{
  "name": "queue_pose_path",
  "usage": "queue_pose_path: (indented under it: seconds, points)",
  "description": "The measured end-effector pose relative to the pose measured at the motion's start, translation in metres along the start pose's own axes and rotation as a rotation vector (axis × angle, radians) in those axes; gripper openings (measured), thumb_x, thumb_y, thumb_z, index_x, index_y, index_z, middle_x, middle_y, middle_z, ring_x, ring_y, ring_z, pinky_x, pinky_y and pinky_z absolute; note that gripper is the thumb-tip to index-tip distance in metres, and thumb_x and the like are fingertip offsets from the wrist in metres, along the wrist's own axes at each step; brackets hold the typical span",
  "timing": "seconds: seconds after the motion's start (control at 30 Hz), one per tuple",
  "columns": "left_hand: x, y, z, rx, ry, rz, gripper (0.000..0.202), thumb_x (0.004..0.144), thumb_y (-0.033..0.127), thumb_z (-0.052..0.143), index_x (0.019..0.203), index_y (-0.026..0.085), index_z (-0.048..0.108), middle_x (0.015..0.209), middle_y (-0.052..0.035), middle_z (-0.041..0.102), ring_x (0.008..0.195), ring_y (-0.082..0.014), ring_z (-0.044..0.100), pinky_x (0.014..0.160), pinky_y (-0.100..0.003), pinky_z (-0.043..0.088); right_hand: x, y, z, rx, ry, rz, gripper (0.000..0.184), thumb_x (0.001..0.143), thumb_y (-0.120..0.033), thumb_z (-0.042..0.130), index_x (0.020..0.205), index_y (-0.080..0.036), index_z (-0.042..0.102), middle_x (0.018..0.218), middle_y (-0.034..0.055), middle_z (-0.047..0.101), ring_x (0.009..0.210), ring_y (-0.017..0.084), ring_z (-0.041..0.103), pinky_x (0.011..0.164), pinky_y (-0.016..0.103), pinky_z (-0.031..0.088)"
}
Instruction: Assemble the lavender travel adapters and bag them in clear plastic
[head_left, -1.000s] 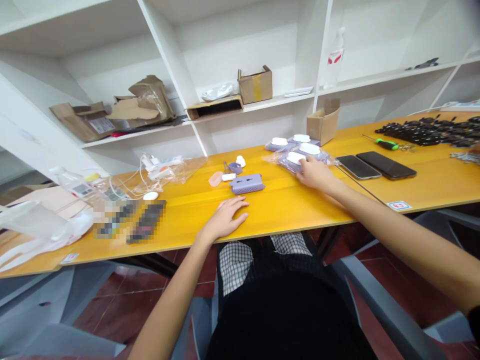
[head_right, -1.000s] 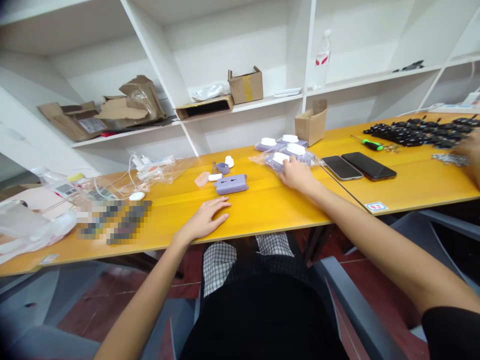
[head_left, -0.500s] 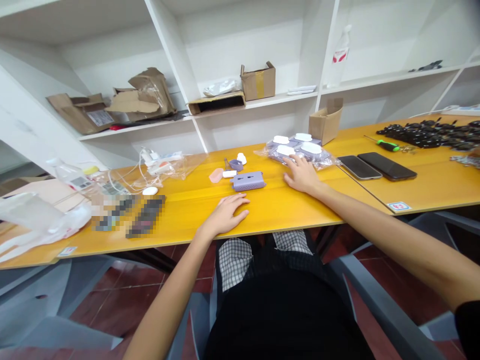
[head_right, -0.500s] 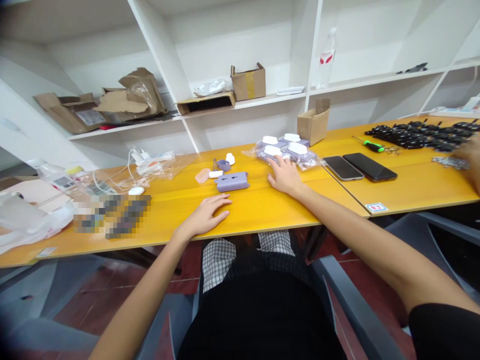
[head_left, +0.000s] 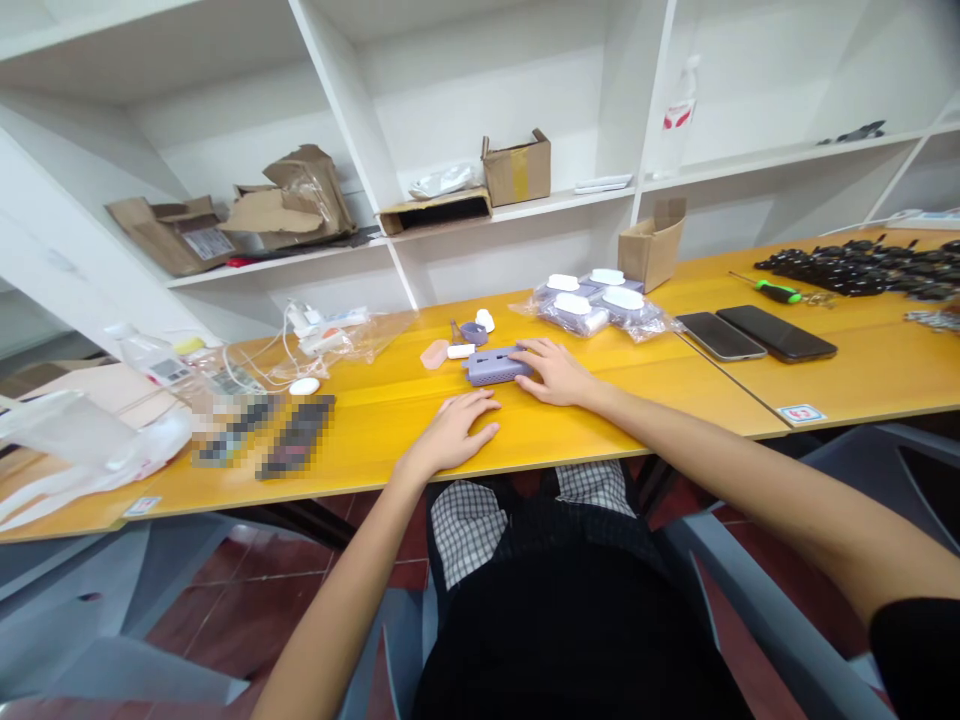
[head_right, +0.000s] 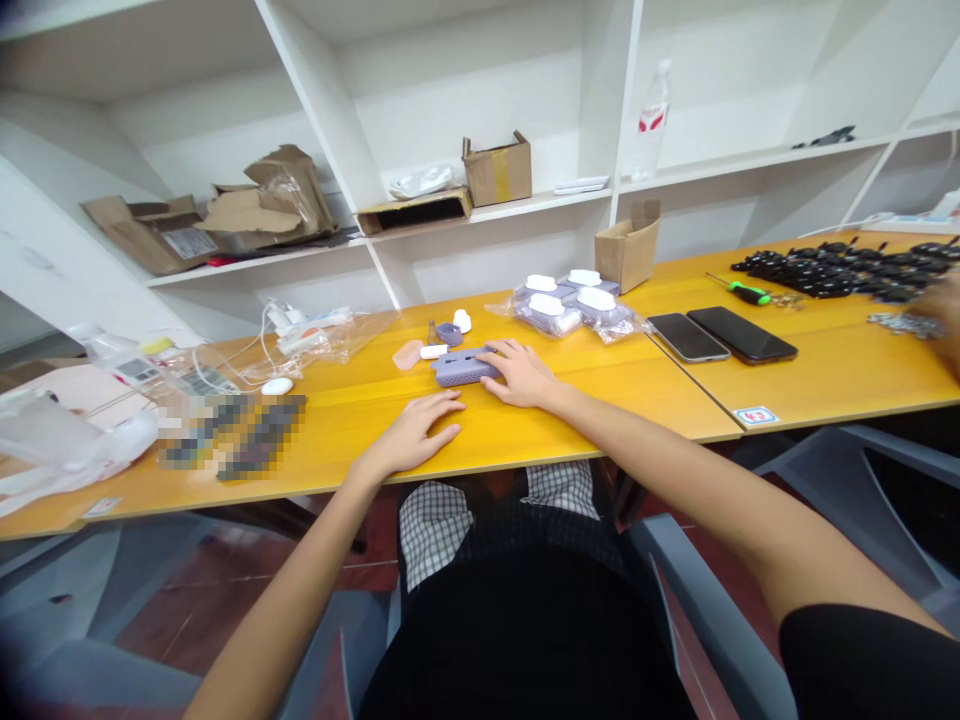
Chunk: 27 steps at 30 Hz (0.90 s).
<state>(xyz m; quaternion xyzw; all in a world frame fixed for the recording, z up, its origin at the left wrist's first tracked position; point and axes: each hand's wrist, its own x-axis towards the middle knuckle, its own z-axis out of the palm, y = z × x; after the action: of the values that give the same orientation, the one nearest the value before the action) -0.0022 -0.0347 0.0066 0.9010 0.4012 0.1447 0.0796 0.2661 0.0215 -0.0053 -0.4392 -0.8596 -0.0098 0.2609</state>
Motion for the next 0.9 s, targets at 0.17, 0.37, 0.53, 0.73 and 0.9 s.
queue_pose_path:
  seconds: [0.17, 0.37, 0.53, 0.73, 0.9]
  points:
    - [-0.0005, 0.0018, -0.0012, 0.002, -0.005, -0.004, 0.038, 0.103, 0.043, 0.052, 0.136, 0.026, 0.062, 0.158, -0.0093, 0.054, 0.149, -0.0276, 0.047, 0.126, -0.053, 0.033, -0.0048, 0.0061, 0.0006, 0.072, 0.006, 0.018, 0.048, 0.096, -0.046, 0.057, 0.136, -0.02, 0.057, 0.156, 0.0165, 0.052, 0.14, 0.034, 0.049, 0.111, 0.054, 0.043]
    - [-0.0005, 0.0018, -0.0018, 0.004, -0.004, -0.004, 0.038, 0.103, 0.043, 0.052, 0.136, 0.027, 0.062, 0.158, -0.0087, 0.054, 0.148, -0.0277, 0.048, 0.126, -0.053, 0.033, -0.0082, 0.0079, -0.0023, 0.103, 0.02, 0.022, 0.037, 0.095, -0.04, 0.058, 0.128, -0.023, 0.056, 0.147, 0.0136, 0.059, 0.128, 0.033, 0.057, 0.104, 0.05, 0.047]
    - [-0.0003, -0.0009, -0.0002, 0.0, 0.001, 0.003, 0.038, 0.103, 0.044, 0.052, 0.136, 0.027, 0.062, 0.158, -0.0084, 0.053, 0.149, -0.0276, 0.047, 0.126, -0.052, 0.034, -0.0077, 0.0078, -0.0036, 0.112, 0.048, 0.017, 0.036, 0.095, -0.039, 0.058, 0.127, -0.021, 0.057, 0.135, 0.0134, 0.063, 0.123, 0.031, 0.06, 0.102, 0.047, 0.048]
    - [0.0005, -0.0012, 0.001, 0.004, -0.001, -0.002, 0.039, 0.103, 0.043, 0.052, 0.136, 0.026, 0.062, 0.157, -0.0095, 0.054, 0.149, -0.0281, 0.047, 0.126, -0.054, 0.033, -0.0072, 0.0092, -0.0019, 0.088, 0.079, 0.039, 0.047, 0.091, -0.049, 0.065, 0.129, -0.02, 0.061, 0.131, 0.0156, 0.06, 0.122, 0.034, 0.058, 0.104, 0.051, 0.047]
    - [-0.0008, -0.0011, 0.0021, -0.002, 0.02, -0.014, 0.039, 0.103, 0.044, 0.053, 0.136, 0.027, 0.063, 0.161, -0.0102, 0.048, 0.151, -0.0293, 0.044, 0.126, -0.054, 0.034, -0.0064, 0.0094, -0.0005, 0.097, 0.023, 0.063, 0.051, 0.094, -0.052, 0.064, 0.135, -0.023, 0.058, 0.141, 0.0157, 0.06, 0.132, 0.039, 0.053, 0.106, 0.059, 0.045]
